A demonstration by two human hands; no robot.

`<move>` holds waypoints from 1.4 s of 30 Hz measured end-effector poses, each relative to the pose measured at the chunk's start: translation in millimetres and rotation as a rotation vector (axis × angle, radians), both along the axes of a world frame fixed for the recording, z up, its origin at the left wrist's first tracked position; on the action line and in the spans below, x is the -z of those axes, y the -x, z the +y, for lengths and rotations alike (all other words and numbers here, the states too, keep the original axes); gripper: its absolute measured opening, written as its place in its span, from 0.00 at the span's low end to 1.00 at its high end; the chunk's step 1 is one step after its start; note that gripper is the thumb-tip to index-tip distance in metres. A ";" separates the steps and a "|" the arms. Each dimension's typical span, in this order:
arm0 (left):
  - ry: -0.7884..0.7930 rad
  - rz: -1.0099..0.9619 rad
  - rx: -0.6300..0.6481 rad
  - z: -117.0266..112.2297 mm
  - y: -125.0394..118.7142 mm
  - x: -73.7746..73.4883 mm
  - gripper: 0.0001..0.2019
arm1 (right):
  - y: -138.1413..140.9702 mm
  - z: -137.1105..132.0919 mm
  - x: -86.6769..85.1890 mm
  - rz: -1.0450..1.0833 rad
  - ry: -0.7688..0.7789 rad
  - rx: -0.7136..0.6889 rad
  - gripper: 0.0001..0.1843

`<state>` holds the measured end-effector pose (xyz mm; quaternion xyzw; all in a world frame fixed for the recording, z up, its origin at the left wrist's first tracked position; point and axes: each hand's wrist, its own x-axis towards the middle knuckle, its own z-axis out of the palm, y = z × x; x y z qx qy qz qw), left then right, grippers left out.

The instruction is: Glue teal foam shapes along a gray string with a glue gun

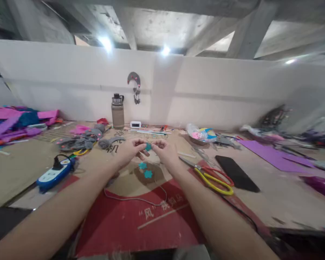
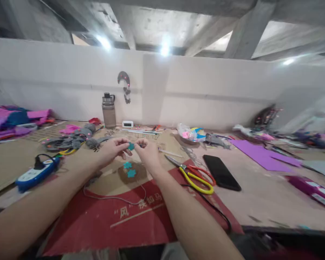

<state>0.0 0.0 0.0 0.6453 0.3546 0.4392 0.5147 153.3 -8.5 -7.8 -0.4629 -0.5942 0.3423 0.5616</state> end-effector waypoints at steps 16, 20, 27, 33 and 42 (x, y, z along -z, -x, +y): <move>0.004 0.023 -0.070 -2.5 -1.5 2.0 0.13 | -0.7 -8.7 7.6 -0.247 -0.188 0.080 0.09; -0.010 0.056 -0.081 -1.2 -0.6 1.8 0.12 | -0.5 -8.1 7.9 -0.218 -0.185 0.056 0.09; -0.073 0.161 -0.136 -6.0 -2.1 -2.5 0.09 | 0.0 -7.9 9.6 -0.213 -0.151 0.012 0.10; -0.115 0.224 -0.167 -7.9 -2.1 -3.0 0.08 | 0.7 -4.9 14.3 -0.231 -0.111 0.023 0.11; -0.219 0.322 -0.176 -8.0 1.8 -4.8 0.08 | 3.5 -7.5 13.7 -0.197 -0.095 0.005 0.09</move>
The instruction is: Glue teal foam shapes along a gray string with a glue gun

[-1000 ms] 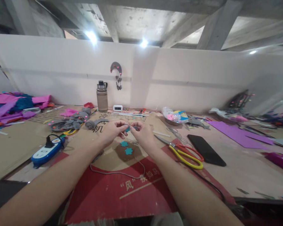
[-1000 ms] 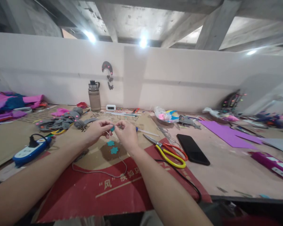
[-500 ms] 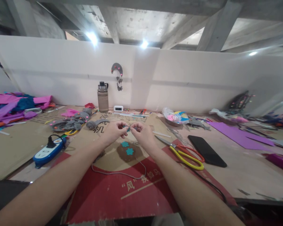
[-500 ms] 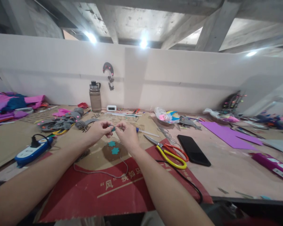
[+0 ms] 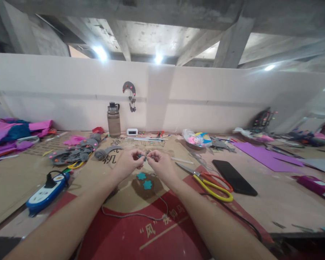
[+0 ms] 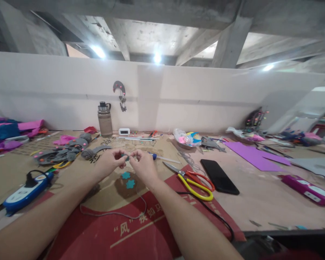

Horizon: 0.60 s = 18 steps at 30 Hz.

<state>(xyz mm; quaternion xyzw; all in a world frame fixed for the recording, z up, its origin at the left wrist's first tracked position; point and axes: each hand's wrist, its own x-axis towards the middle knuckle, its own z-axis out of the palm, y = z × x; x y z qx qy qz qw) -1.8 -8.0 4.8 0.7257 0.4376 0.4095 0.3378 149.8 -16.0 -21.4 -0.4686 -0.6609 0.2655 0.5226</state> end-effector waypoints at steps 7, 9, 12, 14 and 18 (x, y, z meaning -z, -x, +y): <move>-0.019 0.101 -0.015 1.0 3.6 -0.1 0.09 | -1.2 2.1 5.3 -0.039 -0.024 -0.011 0.07; -0.006 0.094 -0.008 1.8 4.3 0.8 0.09 | -1.3 1.7 4.9 -0.049 -0.010 -0.002 0.07; 0.039 0.062 0.011 3.7 6.2 3.0 0.09 | -0.8 0.7 2.7 -0.047 0.010 -0.010 0.07; 0.056 0.073 0.027 5.0 7.7 4.3 0.10 | -0.1 0.3 0.8 -0.040 0.015 -0.019 0.06; 0.060 0.091 0.033 6.3 9.5 4.9 0.09 | 0.2 0.7 -2.3 -0.039 0.023 -0.032 0.05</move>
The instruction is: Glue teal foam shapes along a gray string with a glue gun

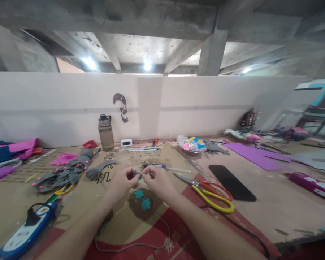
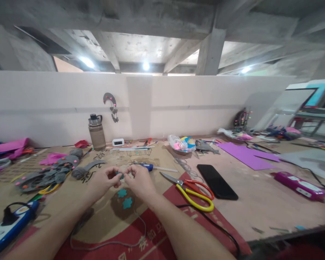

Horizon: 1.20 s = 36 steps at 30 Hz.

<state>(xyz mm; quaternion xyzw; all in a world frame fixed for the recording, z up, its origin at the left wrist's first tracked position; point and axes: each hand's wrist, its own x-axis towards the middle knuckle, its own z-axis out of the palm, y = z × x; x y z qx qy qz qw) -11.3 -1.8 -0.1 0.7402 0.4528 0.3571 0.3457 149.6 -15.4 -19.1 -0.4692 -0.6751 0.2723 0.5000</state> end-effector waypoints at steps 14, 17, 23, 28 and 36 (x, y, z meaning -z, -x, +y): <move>-0.067 0.012 0.003 -6.3 -3.2 -11.5 0.08 | -2.4 3.5 4.0 0.040 0.018 -0.047 0.08; -0.005 -0.036 0.053 -1.4 -0.9 -7.4 0.09 | -2.2 4.2 3.5 0.079 0.033 -0.061 0.08; 0.175 -0.145 0.162 6.5 3.4 -6.1 0.13 | -2.0 3.4 -2.7 0.137 0.120 -0.098 0.09; 0.219 -0.253 0.243 5.8 6.1 -10.6 0.15 | -5.7 4.2 -4.9 0.220 0.146 -0.082 0.08; 0.192 -0.252 0.199 4.2 3.8 -9.9 0.14 | -5.2 0.5 -10.4 0.219 0.153 -0.078 0.09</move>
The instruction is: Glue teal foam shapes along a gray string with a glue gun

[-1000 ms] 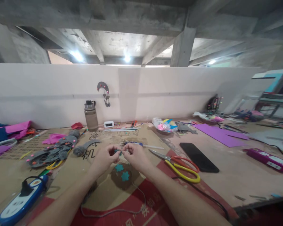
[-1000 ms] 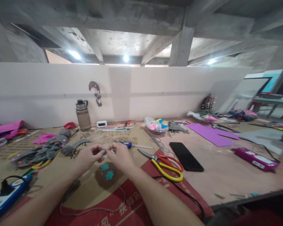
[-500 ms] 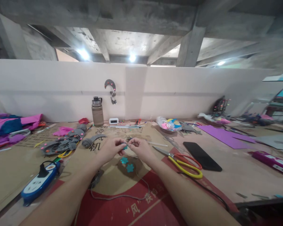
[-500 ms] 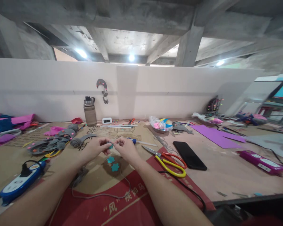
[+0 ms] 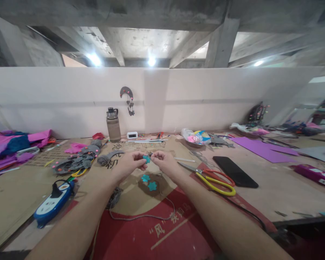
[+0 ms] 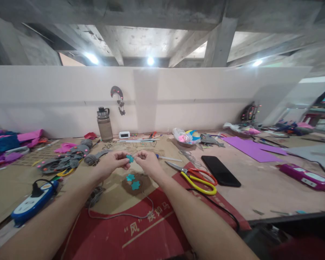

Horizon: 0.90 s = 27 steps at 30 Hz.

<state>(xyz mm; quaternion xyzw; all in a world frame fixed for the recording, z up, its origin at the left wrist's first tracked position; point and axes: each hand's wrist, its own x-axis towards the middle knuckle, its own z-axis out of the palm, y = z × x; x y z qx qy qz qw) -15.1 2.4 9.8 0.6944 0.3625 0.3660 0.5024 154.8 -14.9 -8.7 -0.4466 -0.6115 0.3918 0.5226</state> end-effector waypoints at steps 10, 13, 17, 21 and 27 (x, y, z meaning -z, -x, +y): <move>-0.040 0.072 -0.041 1.5 -1.9 3.3 0.15 | 0.4 -0.5 3.9 -0.155 -0.134 0.004 0.08; -0.071 0.112 -0.074 0.5 -2.8 2.5 0.14 | -0.5 -2.4 3.9 -0.197 -0.166 0.007 0.09; -0.102 0.134 -0.097 -2.3 -3.3 -0.2 0.15 | -0.5 -3.7 2.4 -0.177 -0.167 -0.018 0.10; -0.218 0.294 -0.158 -4.2 -1.2 -3.1 0.16 | -0.3 -4.6 1.0 -0.189 -0.174 -0.017 0.10; -0.416 0.417 -0.192 -3.1 -1.3 -1.2 0.12 | -2.5 -5.8 0.6 -0.418 -0.273 0.034 0.06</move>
